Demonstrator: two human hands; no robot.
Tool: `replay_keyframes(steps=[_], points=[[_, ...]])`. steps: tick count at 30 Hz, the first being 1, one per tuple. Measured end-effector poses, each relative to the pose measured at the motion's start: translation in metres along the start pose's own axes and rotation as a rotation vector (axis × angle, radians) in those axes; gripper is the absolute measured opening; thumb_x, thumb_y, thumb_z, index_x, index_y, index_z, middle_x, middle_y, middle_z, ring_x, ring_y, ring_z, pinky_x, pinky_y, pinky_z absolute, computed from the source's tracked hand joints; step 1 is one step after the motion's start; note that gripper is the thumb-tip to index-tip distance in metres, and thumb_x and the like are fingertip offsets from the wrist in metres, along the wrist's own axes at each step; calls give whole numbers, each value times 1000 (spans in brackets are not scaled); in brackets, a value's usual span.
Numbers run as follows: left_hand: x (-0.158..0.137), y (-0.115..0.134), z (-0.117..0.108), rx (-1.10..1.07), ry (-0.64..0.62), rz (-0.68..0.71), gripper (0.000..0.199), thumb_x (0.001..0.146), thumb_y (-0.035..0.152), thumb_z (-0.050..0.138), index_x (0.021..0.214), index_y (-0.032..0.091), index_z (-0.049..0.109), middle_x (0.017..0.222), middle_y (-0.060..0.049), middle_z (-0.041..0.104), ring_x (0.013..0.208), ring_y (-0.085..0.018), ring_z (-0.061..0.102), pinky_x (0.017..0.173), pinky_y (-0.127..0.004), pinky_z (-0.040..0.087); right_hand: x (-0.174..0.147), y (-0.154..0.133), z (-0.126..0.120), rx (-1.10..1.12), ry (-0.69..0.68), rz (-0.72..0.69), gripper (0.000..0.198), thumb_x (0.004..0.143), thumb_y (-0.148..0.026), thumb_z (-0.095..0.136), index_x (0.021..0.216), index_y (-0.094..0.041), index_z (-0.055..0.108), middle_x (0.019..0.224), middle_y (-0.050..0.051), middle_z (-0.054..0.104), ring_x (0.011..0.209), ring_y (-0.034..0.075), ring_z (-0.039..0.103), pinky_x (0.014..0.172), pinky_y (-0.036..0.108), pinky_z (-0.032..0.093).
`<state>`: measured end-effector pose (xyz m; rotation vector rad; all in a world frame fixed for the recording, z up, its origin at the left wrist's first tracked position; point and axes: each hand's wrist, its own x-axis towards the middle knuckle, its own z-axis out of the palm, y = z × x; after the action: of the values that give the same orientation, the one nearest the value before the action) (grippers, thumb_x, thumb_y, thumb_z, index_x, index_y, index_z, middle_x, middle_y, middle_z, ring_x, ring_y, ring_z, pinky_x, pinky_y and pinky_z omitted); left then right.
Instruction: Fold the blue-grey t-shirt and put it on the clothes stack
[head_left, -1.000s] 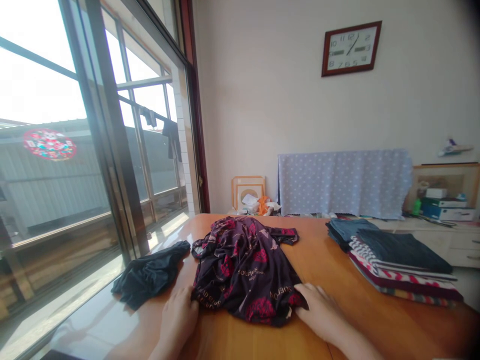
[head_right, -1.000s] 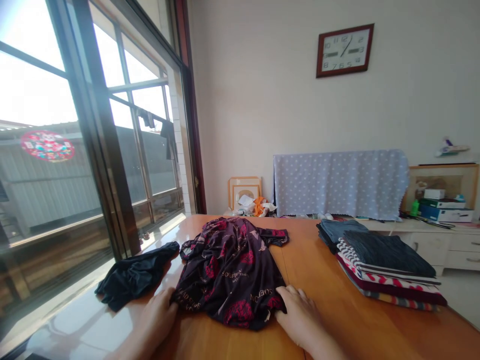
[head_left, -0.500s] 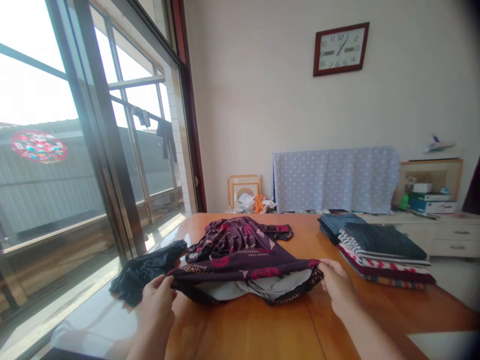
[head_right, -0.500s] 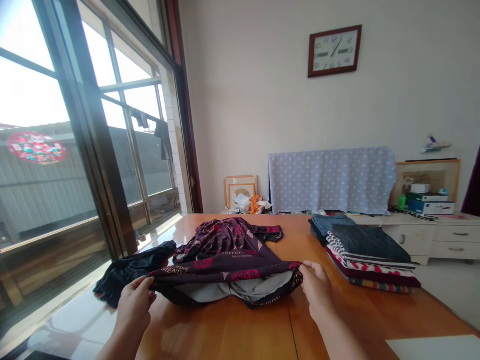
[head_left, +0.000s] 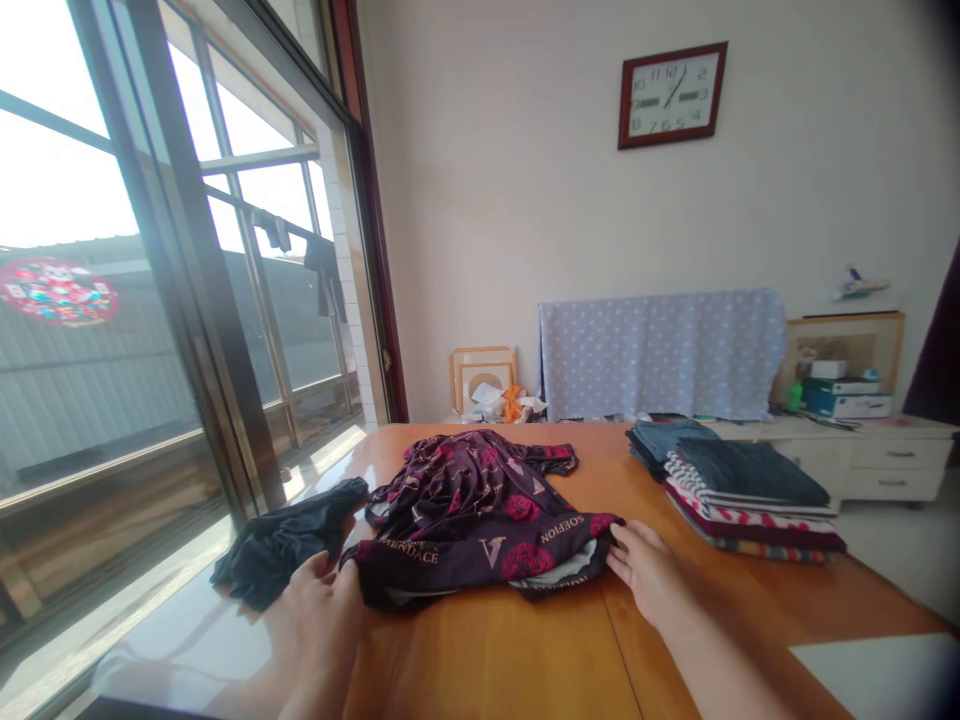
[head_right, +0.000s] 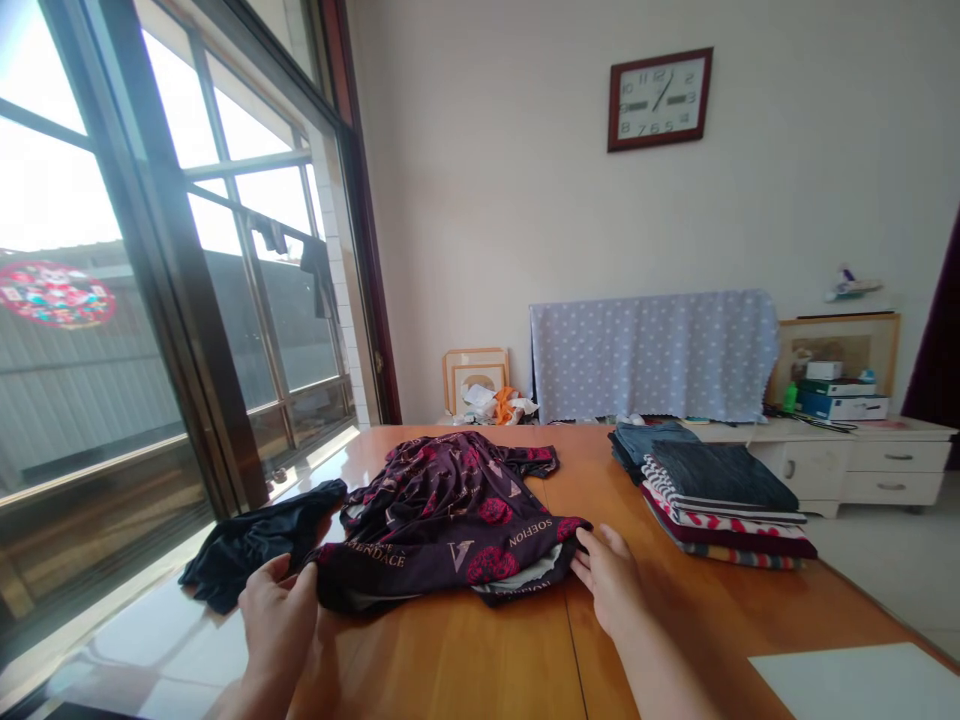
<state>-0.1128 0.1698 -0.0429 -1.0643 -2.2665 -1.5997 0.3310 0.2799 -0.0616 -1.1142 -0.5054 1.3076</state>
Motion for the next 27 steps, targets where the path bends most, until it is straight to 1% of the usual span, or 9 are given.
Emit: replay_keyframes(steps=[2, 3, 6, 8, 9, 13, 17, 22, 27], points=[[-20, 18, -7, 54, -4, 145, 44, 85, 50, 58, 112, 15, 61, 100, -10, 65, 94, -28, 65, 88, -41, 52, -2, 8, -3, -81, -51, -1, 70, 69, -30, 82, 131, -32, 49, 100, 2, 74, 82, 20, 75, 79, 37, 61], [-32, 28, -10, 42, -73, 232, 38, 87, 50, 57, 108, 18, 62, 99, -9, 65, 93, -26, 64, 86, -39, 51, -3, 11, -3, -134, -71, -14, 71, 69, -30, 82, 132, -31, 49, 96, 2, 74, 79, 20, 74, 77, 37, 61], [-63, 52, -11, 46, -510, 428, 27, 94, 46, 50, 87, 23, 63, 83, -3, 64, 81, -21, 62, 74, -31, 47, -8, 19, -1, -306, -69, -79, 73, 67, -27, 82, 132, -29, 50, 77, -3, 70, 69, 19, 72, 66, 33, 60], [-73, 59, -8, 86, -694, 511, 27, 96, 40, 48, 85, 24, 66, 87, -4, 66, 86, -21, 62, 78, -32, 46, -11, 18, 2, -381, -78, -96, 75, 64, -21, 82, 132, -28, 51, 68, -6, 65, 61, 17, 68, 58, 30, 58], [-75, 60, -5, 112, -731, 528, 25, 96, 37, 49, 88, 24, 68, 92, -5, 67, 91, -22, 62, 82, -33, 45, -13, 15, 3, -381, -95, -96, 76, 62, -19, 82, 132, -27, 51, 67, -7, 64, 58, 16, 66, 56, 29, 57], [-64, 52, 3, 243, -732, 509, 26, 90, 30, 56, 110, 24, 71, 110, -8, 66, 104, -26, 59, 88, -36, 44, -12, -11, -4, -64, -172, -128, 73, 63, -18, 80, 130, -27, 54, 69, -7, 61, 55, 11, 61, 51, 21, 52], [-51, 45, 2, 329, -715, 507, 23, 92, 35, 55, 103, 23, 71, 108, -8, 64, 103, -27, 59, 86, -37, 43, -2, -37, -28, 179, -124, -220, 61, 63, -19, 78, 121, -26, 60, 59, -11, 47, 44, 6, 44, 40, 16, 37], [-46, 41, 0, 306, -714, 500, 22, 95, 28, 48, 95, 20, 69, 102, -8, 62, 97, -24, 60, 87, -35, 44, 3, -29, -52, 39, 1, -222, 55, 62, -22, 76, 115, -22, 63, 60, -9, 52, 42, 5, 41, 37, 17, 32], [-43, 38, -3, 333, -696, 453, 25, 90, 14, 45, 100, 19, 67, 103, -9, 64, 99, -23, 61, 88, -33, 45, -5, -18, -50, -152, 21, -160, 56, 61, -26, 73, 115, -20, 65, 57, -8, 52, 41, 6, 40, 37, 16, 25]])
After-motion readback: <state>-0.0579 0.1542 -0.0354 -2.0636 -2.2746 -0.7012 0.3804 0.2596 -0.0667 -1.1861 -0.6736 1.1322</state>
